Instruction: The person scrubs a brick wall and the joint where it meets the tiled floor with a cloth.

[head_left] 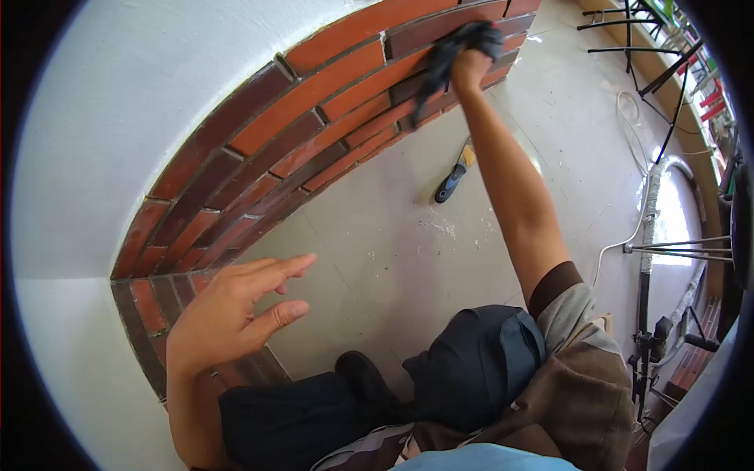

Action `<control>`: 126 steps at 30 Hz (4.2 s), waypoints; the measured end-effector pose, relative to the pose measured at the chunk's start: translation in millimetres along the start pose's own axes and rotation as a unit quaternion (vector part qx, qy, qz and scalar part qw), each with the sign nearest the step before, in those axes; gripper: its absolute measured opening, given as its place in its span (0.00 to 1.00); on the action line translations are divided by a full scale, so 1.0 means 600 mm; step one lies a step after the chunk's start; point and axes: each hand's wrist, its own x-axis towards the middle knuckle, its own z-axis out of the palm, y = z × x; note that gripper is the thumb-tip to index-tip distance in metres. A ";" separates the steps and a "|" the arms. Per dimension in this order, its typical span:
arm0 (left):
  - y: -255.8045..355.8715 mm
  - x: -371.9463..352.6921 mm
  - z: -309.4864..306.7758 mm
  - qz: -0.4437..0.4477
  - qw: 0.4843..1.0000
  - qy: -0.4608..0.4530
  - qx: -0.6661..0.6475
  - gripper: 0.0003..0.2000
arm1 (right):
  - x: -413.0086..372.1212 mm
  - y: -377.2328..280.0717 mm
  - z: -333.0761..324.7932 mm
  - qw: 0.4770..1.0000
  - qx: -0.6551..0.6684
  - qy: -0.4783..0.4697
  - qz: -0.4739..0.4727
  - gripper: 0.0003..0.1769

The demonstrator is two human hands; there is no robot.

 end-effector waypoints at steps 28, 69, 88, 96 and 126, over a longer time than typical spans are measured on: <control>0.028 -0.001 0.015 0.024 0.996 -0.050 0.076 0.24 | -0.027 -0.396 -0.068 0.853 0.113 -0.279 -0.427 0.11; 0.051 -0.065 0.005 0.040 0.986 0.055 0.149 0.13 | -0.173 -0.759 -0.026 0.691 0.008 -0.313 -0.652 0.25; 0.029 -0.099 -0.025 0.162 0.902 0.309 0.256 0.05 | -0.207 -0.777 -0.041 0.600 0.059 -0.490 -0.629 0.34; 0.039 -0.085 -0.040 0.167 0.861 0.421 0.230 0.07 | -0.271 -0.996 -0.073 0.573 0.020 -0.360 -0.736 0.27; 0.022 -0.094 -0.069 0.038 0.785 0.615 0.067 0.12 | -0.282 -0.729 -0.108 0.877 0.323 -0.352 -0.052 0.12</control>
